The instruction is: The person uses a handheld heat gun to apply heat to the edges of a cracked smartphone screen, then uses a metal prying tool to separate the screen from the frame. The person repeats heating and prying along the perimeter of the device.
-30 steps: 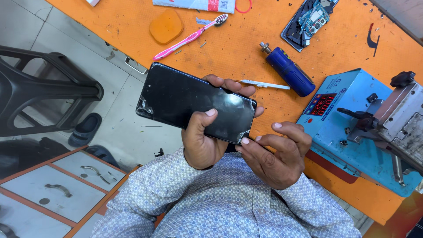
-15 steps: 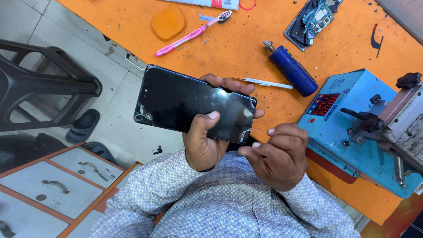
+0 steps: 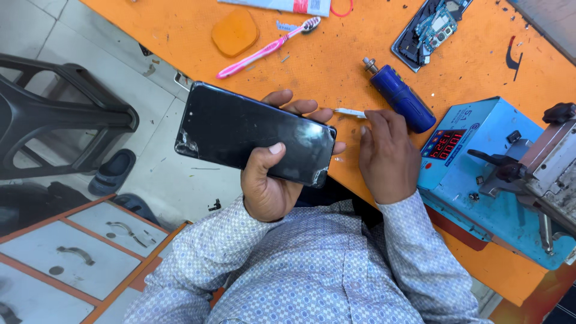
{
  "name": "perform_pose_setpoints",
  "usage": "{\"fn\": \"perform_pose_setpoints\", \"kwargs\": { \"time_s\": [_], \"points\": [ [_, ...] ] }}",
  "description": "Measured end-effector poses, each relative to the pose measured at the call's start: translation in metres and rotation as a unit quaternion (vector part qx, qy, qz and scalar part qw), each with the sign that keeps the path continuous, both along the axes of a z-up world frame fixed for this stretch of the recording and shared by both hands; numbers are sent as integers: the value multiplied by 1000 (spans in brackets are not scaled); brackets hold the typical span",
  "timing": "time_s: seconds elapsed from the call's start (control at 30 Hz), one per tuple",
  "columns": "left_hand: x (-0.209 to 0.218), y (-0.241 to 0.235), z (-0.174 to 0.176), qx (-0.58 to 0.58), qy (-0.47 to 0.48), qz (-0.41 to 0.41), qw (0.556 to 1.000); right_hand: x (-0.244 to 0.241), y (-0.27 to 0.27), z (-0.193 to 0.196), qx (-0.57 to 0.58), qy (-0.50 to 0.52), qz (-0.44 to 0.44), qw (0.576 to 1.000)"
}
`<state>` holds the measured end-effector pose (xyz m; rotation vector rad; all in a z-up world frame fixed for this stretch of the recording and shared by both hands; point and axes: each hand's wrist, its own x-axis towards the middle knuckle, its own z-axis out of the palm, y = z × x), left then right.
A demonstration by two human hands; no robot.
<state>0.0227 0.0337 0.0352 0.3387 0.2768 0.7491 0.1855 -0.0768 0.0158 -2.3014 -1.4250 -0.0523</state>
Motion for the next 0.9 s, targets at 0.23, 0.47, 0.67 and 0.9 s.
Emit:
{"fn": "perform_pose_setpoints", "kwargs": {
  "time_s": [0.23,0.47,0.67,0.9],
  "points": [
    [-11,13,-4,11,18,8,1000,7,4,-16,38,75,-27,996],
    [-17,21,-16,14,59,24,998,4,3,-15,64,29,91,993],
    [-17,22,-21,38,45,29,998,15,24,-29,-48,-41,-11,998],
    [-5,26,-39,24,93,95,991,-19,-1,-34,16,4,79,997]
  ]
}}
